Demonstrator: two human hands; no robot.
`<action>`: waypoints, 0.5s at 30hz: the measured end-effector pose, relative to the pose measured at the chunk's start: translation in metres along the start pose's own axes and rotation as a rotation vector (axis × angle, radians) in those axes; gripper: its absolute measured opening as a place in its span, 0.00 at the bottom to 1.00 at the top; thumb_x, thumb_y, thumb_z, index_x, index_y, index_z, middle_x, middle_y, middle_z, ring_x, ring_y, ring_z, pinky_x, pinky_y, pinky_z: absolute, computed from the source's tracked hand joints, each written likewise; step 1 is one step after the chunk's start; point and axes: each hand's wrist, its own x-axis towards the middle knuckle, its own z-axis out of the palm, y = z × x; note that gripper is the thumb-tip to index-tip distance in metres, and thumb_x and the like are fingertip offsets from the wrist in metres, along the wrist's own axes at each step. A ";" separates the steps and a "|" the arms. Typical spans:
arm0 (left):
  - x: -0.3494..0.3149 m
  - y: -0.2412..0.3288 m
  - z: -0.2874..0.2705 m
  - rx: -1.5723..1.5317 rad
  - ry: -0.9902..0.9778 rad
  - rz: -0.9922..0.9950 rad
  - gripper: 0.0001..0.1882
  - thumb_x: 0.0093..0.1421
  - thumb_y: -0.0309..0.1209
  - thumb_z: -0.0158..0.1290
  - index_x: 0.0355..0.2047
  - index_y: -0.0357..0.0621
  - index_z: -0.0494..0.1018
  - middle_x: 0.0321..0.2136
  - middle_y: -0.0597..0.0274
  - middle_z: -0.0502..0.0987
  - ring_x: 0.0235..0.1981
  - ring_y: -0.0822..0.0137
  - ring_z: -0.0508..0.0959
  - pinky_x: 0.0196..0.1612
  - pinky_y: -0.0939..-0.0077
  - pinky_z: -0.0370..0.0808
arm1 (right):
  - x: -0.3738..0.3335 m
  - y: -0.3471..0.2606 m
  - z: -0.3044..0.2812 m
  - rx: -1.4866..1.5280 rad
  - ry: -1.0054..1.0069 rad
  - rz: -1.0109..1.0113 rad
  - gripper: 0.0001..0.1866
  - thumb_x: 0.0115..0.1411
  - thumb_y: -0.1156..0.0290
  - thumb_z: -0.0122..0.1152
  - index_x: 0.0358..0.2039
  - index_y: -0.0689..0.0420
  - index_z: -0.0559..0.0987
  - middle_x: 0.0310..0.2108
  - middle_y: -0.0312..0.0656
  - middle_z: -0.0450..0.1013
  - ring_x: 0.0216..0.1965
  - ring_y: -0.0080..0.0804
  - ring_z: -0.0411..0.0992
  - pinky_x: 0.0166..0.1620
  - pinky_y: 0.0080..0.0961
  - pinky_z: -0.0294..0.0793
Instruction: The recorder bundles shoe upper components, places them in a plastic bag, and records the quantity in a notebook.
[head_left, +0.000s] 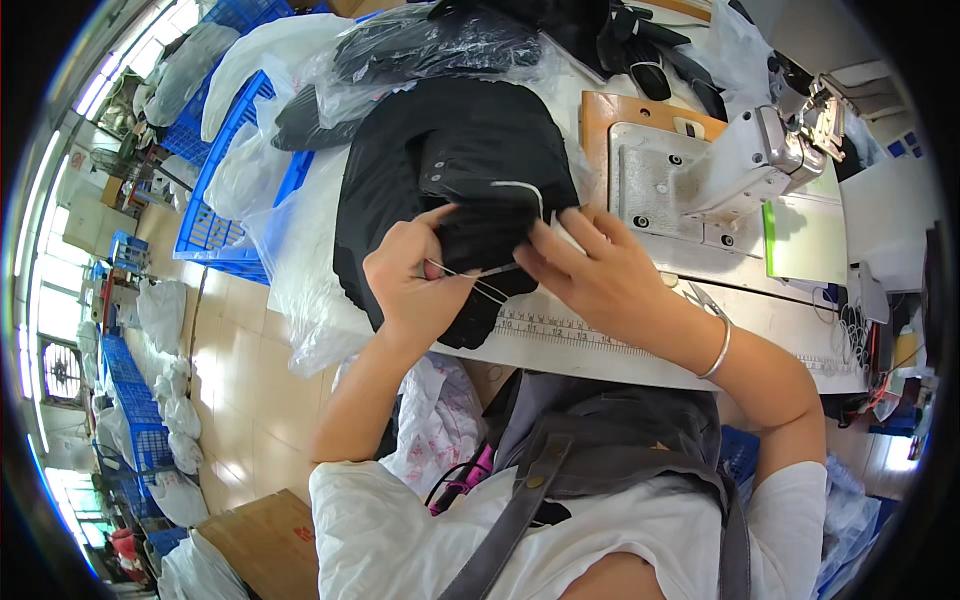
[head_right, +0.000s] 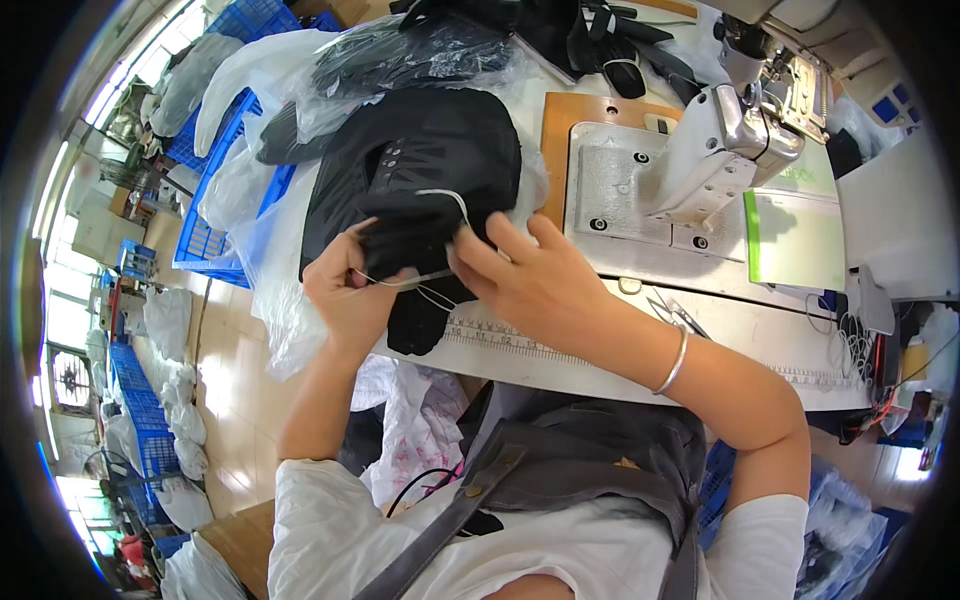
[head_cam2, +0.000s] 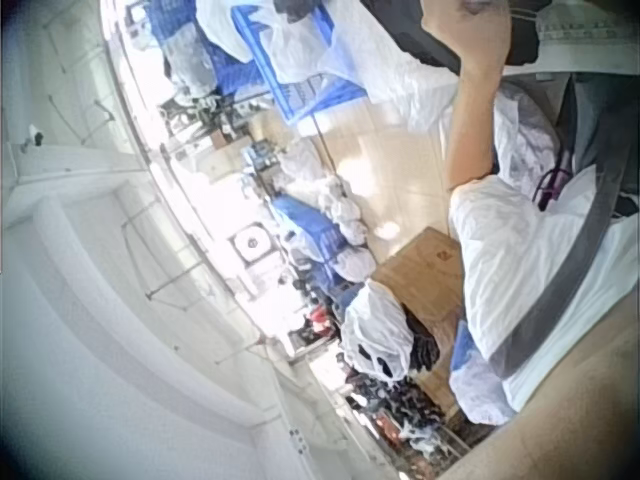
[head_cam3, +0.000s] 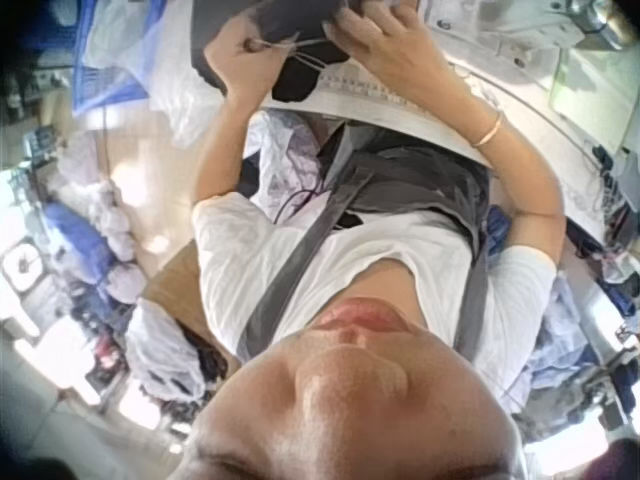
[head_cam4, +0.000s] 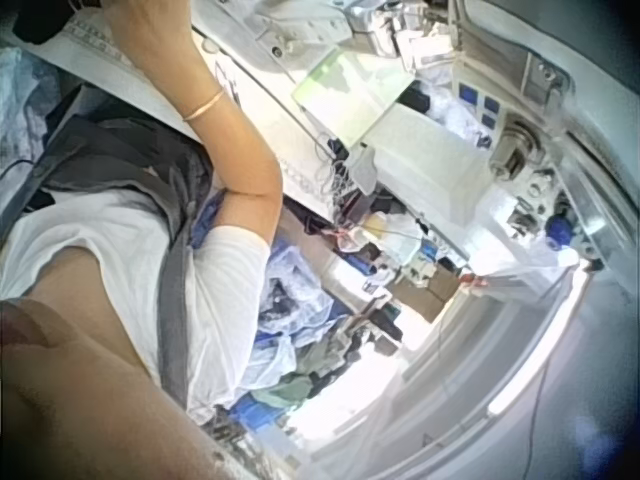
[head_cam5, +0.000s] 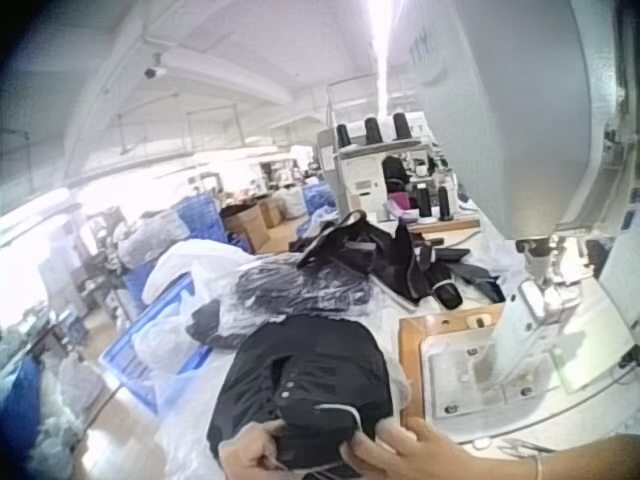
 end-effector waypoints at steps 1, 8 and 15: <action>-0.001 0.002 0.000 -0.040 0.017 -0.261 0.20 0.30 0.17 0.61 0.12 0.42 0.57 0.21 0.57 0.75 0.21 0.62 0.71 0.28 0.78 0.67 | 0.006 0.000 0.000 -0.002 0.000 0.005 0.14 0.48 0.68 0.54 0.37 0.53 0.76 0.39 0.35 0.65 0.38 0.30 0.64 0.31 0.25 0.63; 0.010 0.000 -0.022 0.248 -0.323 0.096 0.10 0.42 0.25 0.62 0.22 0.39 0.70 0.41 0.48 0.72 0.43 0.54 0.72 0.47 0.66 0.67 | 0.019 0.013 -0.020 0.769 0.058 0.334 0.20 0.49 0.77 0.54 0.45 0.63 0.71 0.44 0.45 0.68 0.43 0.38 0.68 0.40 0.31 0.69; 0.007 -0.022 -0.048 0.564 -0.238 0.127 0.12 0.50 0.28 0.55 0.36 0.39 0.74 0.47 0.55 0.73 0.50 0.54 0.70 0.54 0.59 0.63 | 0.000 0.009 -0.009 1.388 -0.360 0.724 0.15 0.52 0.76 0.50 0.41 0.67 0.73 0.36 0.51 0.74 0.39 0.37 0.75 0.42 0.27 0.73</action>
